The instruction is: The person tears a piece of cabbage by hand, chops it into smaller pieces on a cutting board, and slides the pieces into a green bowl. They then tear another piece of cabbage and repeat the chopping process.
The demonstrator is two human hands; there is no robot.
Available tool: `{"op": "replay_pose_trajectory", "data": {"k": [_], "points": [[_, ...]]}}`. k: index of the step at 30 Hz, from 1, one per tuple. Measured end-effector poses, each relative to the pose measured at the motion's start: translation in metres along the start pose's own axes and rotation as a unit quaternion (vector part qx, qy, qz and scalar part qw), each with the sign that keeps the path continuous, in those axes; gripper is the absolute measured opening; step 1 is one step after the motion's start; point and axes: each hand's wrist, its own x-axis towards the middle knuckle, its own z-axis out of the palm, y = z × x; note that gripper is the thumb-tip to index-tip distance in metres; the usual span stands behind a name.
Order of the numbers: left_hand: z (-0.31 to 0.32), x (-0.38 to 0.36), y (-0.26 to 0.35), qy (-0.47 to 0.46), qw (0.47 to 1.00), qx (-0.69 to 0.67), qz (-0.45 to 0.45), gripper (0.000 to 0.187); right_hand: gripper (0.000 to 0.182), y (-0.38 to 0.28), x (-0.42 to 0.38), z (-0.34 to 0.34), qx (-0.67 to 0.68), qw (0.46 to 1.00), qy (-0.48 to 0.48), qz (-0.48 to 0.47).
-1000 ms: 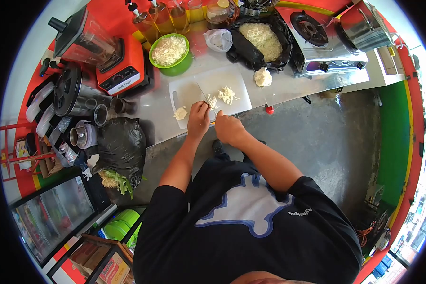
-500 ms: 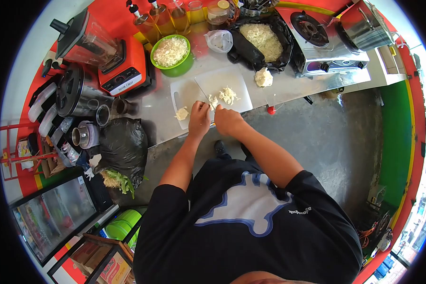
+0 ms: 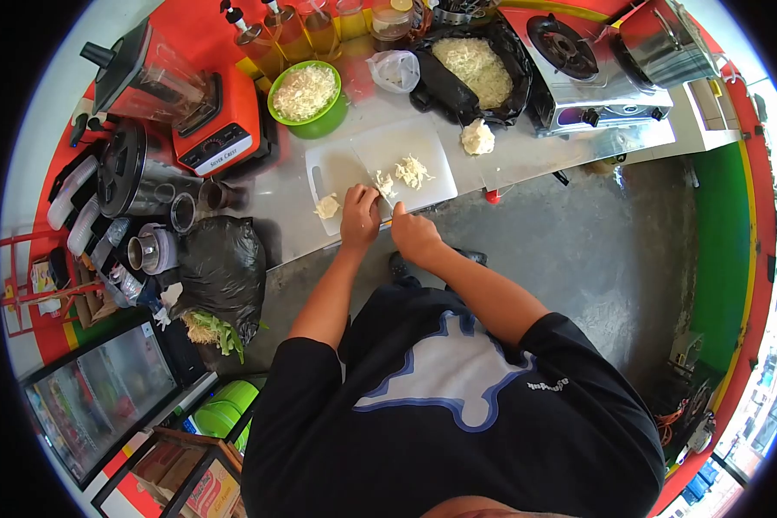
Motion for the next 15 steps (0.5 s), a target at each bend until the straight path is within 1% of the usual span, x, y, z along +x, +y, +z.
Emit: {"op": "replay_pose_trajectory", "data": {"k": [3, 7, 9, 10, 12, 15], "points": [[-0.002, 0.002, 0.002, 0.016, 1.000, -0.010, -0.004, 0.007, 0.028, -0.002, 0.014, 0.006, 0.001, 0.999, 0.033, 0.002], [-0.004, 0.006, 0.005, 0.026, 0.999, -0.034, -0.022, 0.006, 0.030, -0.004, 0.021, -0.017, 0.001, 0.999, 0.029, -0.024], [-0.005, 0.005, 0.003, 0.027, 0.998, -0.059, -0.005, 0.006, 0.032, -0.008, 0.015, -0.030, -0.027, 0.999, -0.016, -0.035], [-0.005, 0.003, 0.001, 0.028, 0.998, -0.058, -0.006, 0.006, 0.032, -0.010, 0.013, -0.032, -0.027, 0.999, -0.016, -0.037], [-0.005, 0.005, 0.001, 0.022, 0.998, -0.058, -0.005, 0.005, 0.045, -0.013, 0.009, -0.034, -0.039, 0.997, -0.064, -0.013], [-0.006, 0.005, 0.003, 0.025, 0.998, -0.056, 0.000, 0.005, 0.041, -0.013, 0.005, -0.024, -0.018, 0.999, -0.037, -0.004]]}}
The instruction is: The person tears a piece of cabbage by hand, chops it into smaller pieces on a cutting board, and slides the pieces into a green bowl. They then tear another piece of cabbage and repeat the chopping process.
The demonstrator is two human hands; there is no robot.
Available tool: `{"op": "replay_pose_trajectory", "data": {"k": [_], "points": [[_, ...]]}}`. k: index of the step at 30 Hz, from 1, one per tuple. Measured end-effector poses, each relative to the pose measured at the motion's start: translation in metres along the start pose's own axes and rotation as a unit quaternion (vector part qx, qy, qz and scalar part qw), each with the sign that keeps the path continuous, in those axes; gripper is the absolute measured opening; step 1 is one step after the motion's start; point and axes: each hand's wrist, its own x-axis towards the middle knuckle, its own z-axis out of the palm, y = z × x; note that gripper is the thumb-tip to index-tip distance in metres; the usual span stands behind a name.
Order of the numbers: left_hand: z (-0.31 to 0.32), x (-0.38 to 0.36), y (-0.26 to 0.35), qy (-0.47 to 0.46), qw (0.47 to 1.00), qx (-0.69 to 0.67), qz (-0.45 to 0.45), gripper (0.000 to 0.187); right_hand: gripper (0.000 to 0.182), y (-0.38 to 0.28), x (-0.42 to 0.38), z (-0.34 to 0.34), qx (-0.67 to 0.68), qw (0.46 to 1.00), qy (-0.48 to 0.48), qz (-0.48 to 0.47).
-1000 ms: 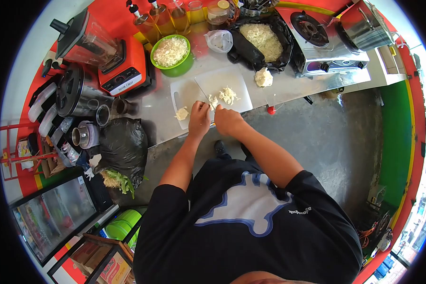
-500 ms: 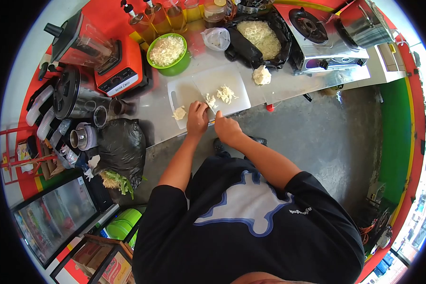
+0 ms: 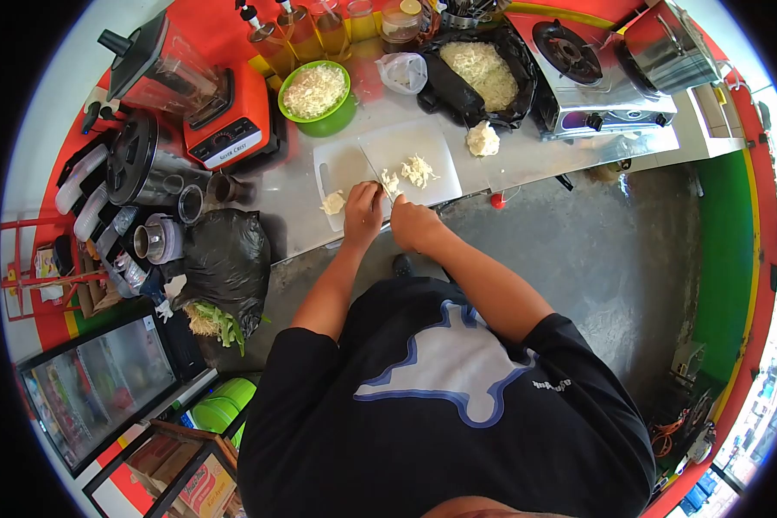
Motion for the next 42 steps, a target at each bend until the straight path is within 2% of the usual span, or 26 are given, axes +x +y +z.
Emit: {"op": "replay_pose_trajectory", "data": {"k": [6, 10, 12, 16, 19, 21, 25, 28, 37, 40, 42], "points": [[0.001, -0.001, -0.005, -0.003, 1.000, 0.008, 0.008, 0.011, 0.027, 0.004, -0.003, 0.010, -0.024, 0.999, 0.044, -0.008], [0.001, -0.002, -0.008, -0.002, 1.000, 0.007, 0.013, 0.010, 0.024, 0.005, -0.001, 0.010, -0.044, 0.998, 0.043, -0.009], [0.002, -0.002, -0.008, 0.001, 0.999, 0.034, 0.028, 0.011, 0.028, 0.007, 0.002, 0.013, 0.003, 0.999, 0.036, 0.009], [0.003, -0.003, -0.010, -0.009, 0.999, 0.042, 0.014, 0.016, 0.028, 0.019, 0.016, 0.026, 0.006, 0.998, 0.057, 0.000], [0.004, -0.005, -0.008, -0.007, 0.999, 0.045, 0.018, 0.015, 0.031, 0.020, 0.020, 0.014, -0.022, 0.998, 0.056, -0.023], [0.005, -0.005, -0.005, 0.003, 0.999, 0.053, 0.006, 0.014, 0.033, 0.017, 0.018, -0.004, -0.087, 0.995, 0.022, -0.042], [0.003, -0.005, -0.006, -0.002, 0.999, 0.053, 0.015, 0.012, 0.038, 0.009, 0.008, -0.014, -0.091, 0.995, -0.014, -0.030], [0.004, -0.005, -0.008, -0.005, 0.998, 0.058, 0.012, 0.011, 0.043, 0.010, 0.004, -0.002, -0.053, 0.998, 0.000, -0.024], [0.003, -0.003, -0.007, 0.007, 0.999, 0.041, 0.002, 0.011, 0.032, 0.014, 0.015, 0.029, -0.034, 0.995, 0.088, -0.013], [0.003, -0.004, -0.005, 0.013, 0.999, 0.031, -0.001, 0.010, 0.039, 0.011, 0.019, 0.013, -0.039, 0.997, 0.064, -0.027], [0.001, -0.003, -0.006, -0.002, 1.000, 0.031, 0.005, 0.007, 0.045, 0.008, 0.018, -0.001, -0.068, 0.997, 0.013, -0.030]]}}
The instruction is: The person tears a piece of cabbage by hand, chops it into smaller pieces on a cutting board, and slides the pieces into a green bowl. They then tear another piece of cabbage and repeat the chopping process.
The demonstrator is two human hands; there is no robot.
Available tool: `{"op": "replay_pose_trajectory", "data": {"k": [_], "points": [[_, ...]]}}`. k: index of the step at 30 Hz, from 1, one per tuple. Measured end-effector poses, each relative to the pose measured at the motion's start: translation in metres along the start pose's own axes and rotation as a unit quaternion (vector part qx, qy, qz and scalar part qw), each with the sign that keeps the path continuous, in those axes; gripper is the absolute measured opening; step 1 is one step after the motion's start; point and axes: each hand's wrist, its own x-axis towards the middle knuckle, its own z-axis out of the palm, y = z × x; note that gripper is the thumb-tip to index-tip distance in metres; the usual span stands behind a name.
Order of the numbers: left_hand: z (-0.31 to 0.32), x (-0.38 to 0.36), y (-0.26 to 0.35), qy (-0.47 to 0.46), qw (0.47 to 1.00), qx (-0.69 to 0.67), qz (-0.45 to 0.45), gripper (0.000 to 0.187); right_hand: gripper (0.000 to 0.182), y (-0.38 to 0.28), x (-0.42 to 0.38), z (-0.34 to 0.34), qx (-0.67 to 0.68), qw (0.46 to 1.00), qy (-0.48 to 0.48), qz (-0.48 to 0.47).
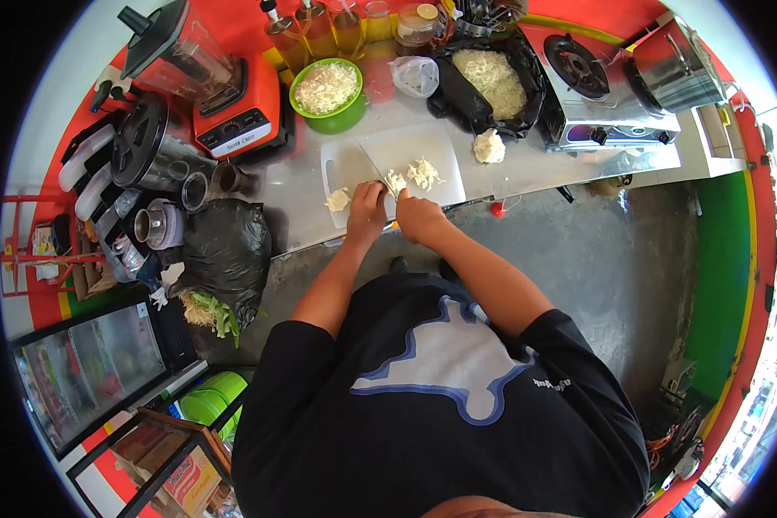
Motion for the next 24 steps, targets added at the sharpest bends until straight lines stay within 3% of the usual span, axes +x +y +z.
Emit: {"op": "replay_pose_trajectory", "data": {"k": [4, 13, 19, 24], "points": [[-0.002, 0.000, -0.001, -0.007, 1.000, 0.001, -0.003, 0.005, 0.049, -0.005, -0.007, -0.005, 0.006, 1.000, -0.028, 0.010], [-0.005, -0.002, 0.000, -0.002, 1.000, 0.000, -0.001, 0.008, 0.044, 0.003, 0.003, 0.022, 0.017, 0.999, 0.048, -0.003], [-0.006, -0.006, -0.005, -0.005, 1.000, 0.010, -0.005, 0.009, 0.037, 0.001, -0.008, 0.008, -0.033, 0.999, -0.003, -0.018], [-0.007, -0.005, -0.007, 0.006, 1.000, 0.009, 0.028, 0.011, 0.035, 0.005, -0.004, 0.034, -0.019, 0.998, 0.055, -0.015]]}}
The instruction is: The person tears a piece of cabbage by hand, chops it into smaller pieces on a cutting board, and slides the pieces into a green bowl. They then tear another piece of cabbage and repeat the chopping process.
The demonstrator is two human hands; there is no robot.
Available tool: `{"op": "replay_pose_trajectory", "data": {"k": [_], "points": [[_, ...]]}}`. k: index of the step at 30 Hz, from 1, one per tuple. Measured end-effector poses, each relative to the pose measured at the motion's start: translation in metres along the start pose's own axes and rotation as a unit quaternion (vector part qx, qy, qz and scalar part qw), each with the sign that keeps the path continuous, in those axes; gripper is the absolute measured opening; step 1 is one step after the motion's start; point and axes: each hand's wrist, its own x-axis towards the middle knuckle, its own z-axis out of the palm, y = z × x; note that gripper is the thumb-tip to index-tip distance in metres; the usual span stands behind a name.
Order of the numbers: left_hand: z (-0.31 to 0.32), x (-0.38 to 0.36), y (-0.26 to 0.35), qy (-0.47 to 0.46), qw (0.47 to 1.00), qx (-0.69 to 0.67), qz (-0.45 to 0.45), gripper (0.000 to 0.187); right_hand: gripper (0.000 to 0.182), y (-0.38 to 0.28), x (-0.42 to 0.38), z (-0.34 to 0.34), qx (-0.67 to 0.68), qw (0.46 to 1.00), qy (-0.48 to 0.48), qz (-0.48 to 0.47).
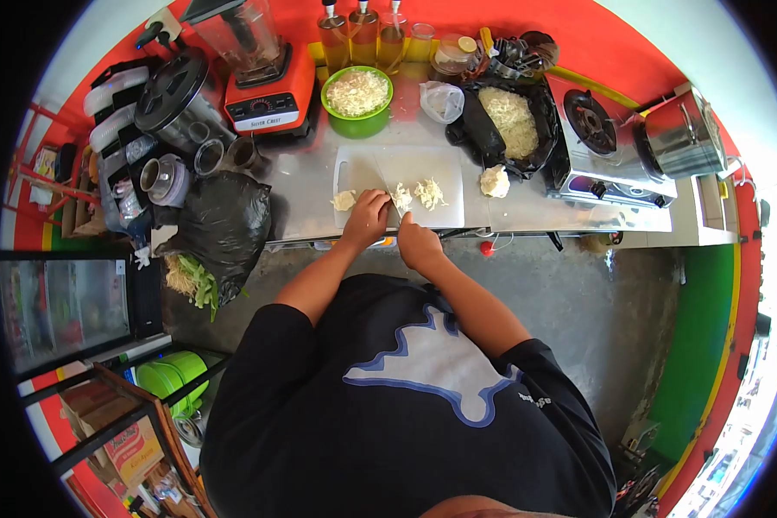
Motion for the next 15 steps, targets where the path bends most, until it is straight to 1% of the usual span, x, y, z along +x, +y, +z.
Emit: {"op": "replay_pose_trajectory", "data": {"k": [4, 6, 7, 9, 10, 12, 15], "points": [[-0.001, -0.001, -0.003, -0.003, 1.000, -0.010, 0.004, 0.011, 0.034, 0.000, 0.009, -0.017, -0.006, 1.000, -0.007, -0.021], [-0.001, -0.001, -0.003, -0.010, 1.000, 0.003, 0.007, 0.012, 0.034, -0.002, 0.007, -0.028, -0.036, 0.998, -0.051, -0.028], [-0.002, -0.002, -0.002, -0.010, 1.000, 0.005, 0.007, 0.012, 0.034, -0.003, 0.006, -0.027, -0.036, 0.998, -0.051, -0.029], [-0.002, -0.002, -0.002, -0.008, 1.000, 0.004, 0.008, 0.013, 0.035, -0.004, 0.003, -0.024, -0.022, 0.998, -0.054, -0.012], [-0.002, -0.001, -0.002, -0.006, 1.000, 0.004, 0.009, 0.013, 0.035, -0.004, 0.003, -0.018, -0.024, 0.998, -0.054, -0.013], [-0.002, -0.001, -0.001, 0.003, 1.000, -0.007, 0.007, 0.014, 0.037, -0.004, 0.003, -0.006, -0.018, 1.000, -0.011, -0.017], [-0.001, -0.003, -0.002, -0.002, 1.000, 0.002, 0.015, 0.013, 0.037, -0.002, 0.010, -0.009, -0.003, 1.000, -0.016, -0.012]]}}
